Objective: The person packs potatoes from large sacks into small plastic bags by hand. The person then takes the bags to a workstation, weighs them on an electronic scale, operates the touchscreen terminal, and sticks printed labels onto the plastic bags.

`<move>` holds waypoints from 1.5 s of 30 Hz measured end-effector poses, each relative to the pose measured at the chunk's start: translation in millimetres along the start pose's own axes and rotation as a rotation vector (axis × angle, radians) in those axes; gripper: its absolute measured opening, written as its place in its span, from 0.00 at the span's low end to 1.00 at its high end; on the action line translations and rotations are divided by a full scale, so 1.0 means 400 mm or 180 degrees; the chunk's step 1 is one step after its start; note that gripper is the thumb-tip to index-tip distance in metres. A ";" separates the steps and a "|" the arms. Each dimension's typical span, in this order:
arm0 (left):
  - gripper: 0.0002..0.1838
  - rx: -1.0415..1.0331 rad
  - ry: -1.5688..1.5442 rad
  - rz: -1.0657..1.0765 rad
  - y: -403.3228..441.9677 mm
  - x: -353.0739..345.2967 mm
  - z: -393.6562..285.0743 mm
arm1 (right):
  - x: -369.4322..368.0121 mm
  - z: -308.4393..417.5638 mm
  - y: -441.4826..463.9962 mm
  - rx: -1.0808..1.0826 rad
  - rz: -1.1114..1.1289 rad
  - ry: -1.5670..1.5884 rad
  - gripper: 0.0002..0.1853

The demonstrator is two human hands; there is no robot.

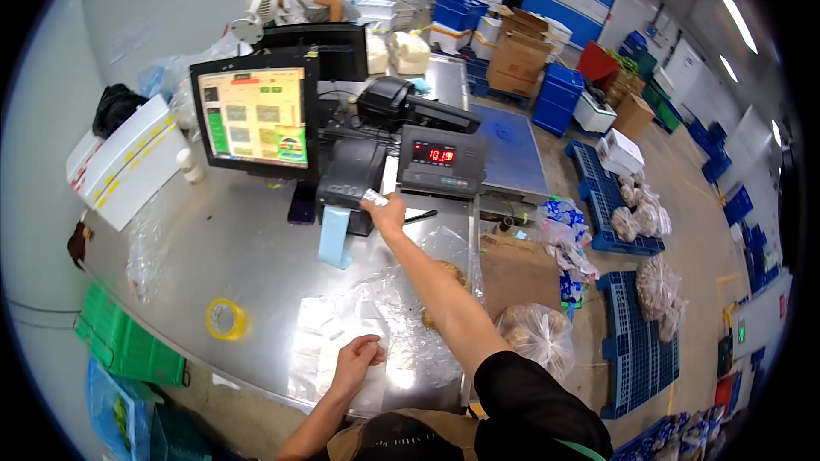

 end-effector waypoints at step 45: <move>0.14 -0.2037 0.3972 0.2867 0.395 -1.095 0.485 | 1.141 -0.639 -0.726 0.1313 -0.0264 -0.1473 0.06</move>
Point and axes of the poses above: each hand's wrist, its own y-axis towards the middle knuckle, its own x-axis out of the back of the hand, z = x × y, the point moved 5 cm from there along y, towards the middle knuckle, and after that the axes turned 11 degrees about x, right-handed, at the moved point
